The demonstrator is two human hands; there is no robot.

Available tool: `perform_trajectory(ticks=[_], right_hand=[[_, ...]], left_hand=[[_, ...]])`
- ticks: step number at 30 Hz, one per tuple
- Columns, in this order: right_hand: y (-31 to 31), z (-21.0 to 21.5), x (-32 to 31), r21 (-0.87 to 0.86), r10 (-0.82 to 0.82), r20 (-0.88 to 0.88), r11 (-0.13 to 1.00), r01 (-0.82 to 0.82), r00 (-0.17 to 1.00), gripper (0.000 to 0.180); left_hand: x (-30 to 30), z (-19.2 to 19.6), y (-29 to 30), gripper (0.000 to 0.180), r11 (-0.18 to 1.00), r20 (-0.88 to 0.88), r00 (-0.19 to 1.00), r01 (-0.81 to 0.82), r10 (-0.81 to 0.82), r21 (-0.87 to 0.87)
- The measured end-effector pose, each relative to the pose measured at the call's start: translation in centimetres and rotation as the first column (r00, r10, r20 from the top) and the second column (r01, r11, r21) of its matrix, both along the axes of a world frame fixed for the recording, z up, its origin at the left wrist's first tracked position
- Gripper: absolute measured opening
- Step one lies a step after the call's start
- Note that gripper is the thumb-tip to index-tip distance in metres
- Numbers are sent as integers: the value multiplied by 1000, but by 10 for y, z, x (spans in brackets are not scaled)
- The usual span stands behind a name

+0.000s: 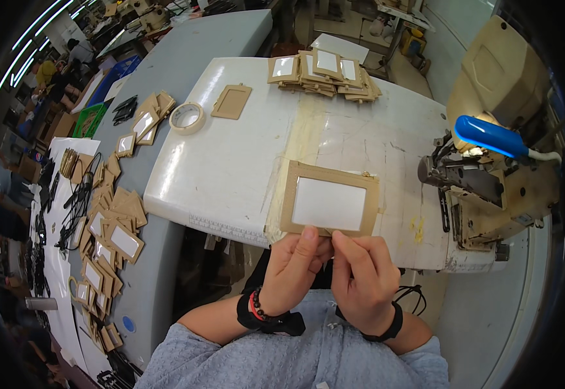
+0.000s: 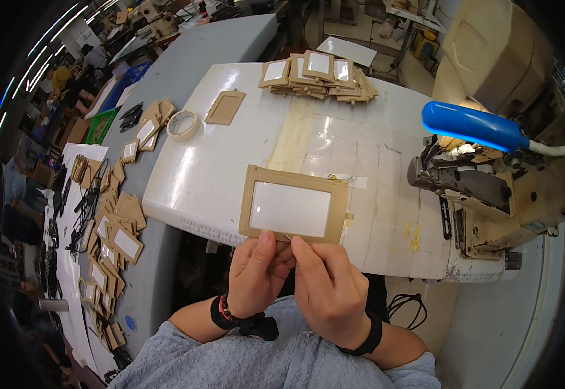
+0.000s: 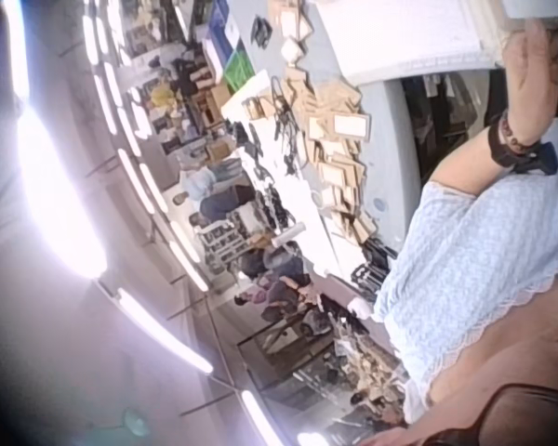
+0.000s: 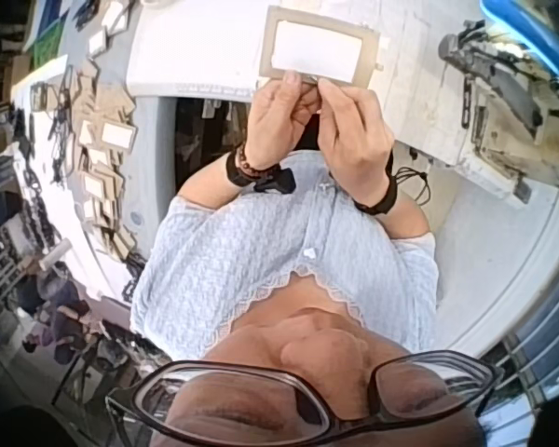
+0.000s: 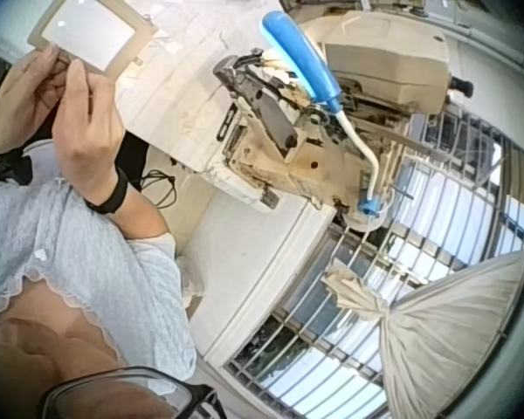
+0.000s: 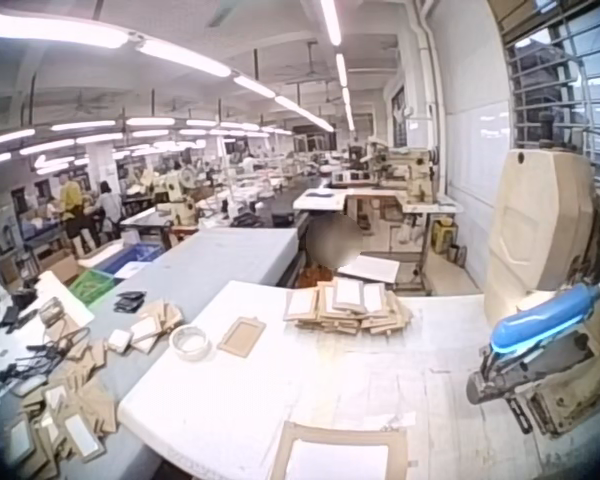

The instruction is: The person assembles small cardboard card holders by hand. They use a pointed tool to press and secure the edges of the cardboard frames, then insert a clear plastic sheet into the holder. The person handles the items one at a time, stacking the finished units on the table.

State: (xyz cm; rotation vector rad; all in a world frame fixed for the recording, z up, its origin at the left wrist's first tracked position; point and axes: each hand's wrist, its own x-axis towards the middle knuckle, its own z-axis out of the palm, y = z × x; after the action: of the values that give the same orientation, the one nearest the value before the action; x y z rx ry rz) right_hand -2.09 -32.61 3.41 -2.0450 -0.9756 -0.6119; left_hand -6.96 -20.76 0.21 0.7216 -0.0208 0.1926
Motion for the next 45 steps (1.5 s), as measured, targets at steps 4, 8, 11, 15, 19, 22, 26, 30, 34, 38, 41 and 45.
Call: perform_trajectory(ticks=[4, 8, 11, 15, 19, 22, 26, 30, 34, 38, 41, 45], right_hand=[[-1, 1, -2, -9, -18, -17, 1000, 17, 1000, 32], [1, 3, -1, -4, -22, -44, 1000, 22, 999, 32], [5, 2, -2, -12, -15, -68, 1000, 14, 998, 31], [20, -3, -2, 8, 69, -90, 998, -68, 994, 29], [22, -31, 6, 145, 61, -187, 989, -34, 981, 9], [48, 1, -14, 40, 143, -123, 990, -139, 982, 9], [60, -21, -9, -5, 348, -303, 930, -367, 887, 14], [67, -21, -9, -21, 388, -293, 911, -412, 874, 17], [66, -6, -8, -69, 284, -228, 950, -306, 931, 24], [60, -1, -11, -123, 243, -408, 941, -317, 880, 33], [51, -20, -1, -41, 314, -607, 905, -423, 730, 36], [46, -19, -8, 67, 359, -713, 890, -451, 602, 36]], left_hand=[[-1, -8, 0, 37, 1000, -22, 1000, 3, -4, -30], [2, -3, -1, 34, 998, -22, 1000, 7, -9, -65], [-1, -26, 7, 33, 996, 15, 999, 49, -48, -75], [-4, 1, 6, 36, 983, -202, 968, -126, 151, 134], [16, -19, 2, 38, 959, -124, 981, -110, 147, 260], [24, -55, 15, 36, 832, -206, 879, -297, 430, 468], [33, -98, 48, 33, 705, -159, 737, -526, 657, 477], [-15, -88, 75, 31, 680, -222, 687, -518, 692, 519], [-30, -119, 94, 27, 560, -187, 712, -334, 677, 758], [-38, -112, 81, 28, 491, -37, 751, -394, 660, 777], [-44, -101, 75, 29, 495, 2, 799, -374, 602, 784], [-75, -60, 72, 31, 549, -64, 867, -254, 494, 796]])
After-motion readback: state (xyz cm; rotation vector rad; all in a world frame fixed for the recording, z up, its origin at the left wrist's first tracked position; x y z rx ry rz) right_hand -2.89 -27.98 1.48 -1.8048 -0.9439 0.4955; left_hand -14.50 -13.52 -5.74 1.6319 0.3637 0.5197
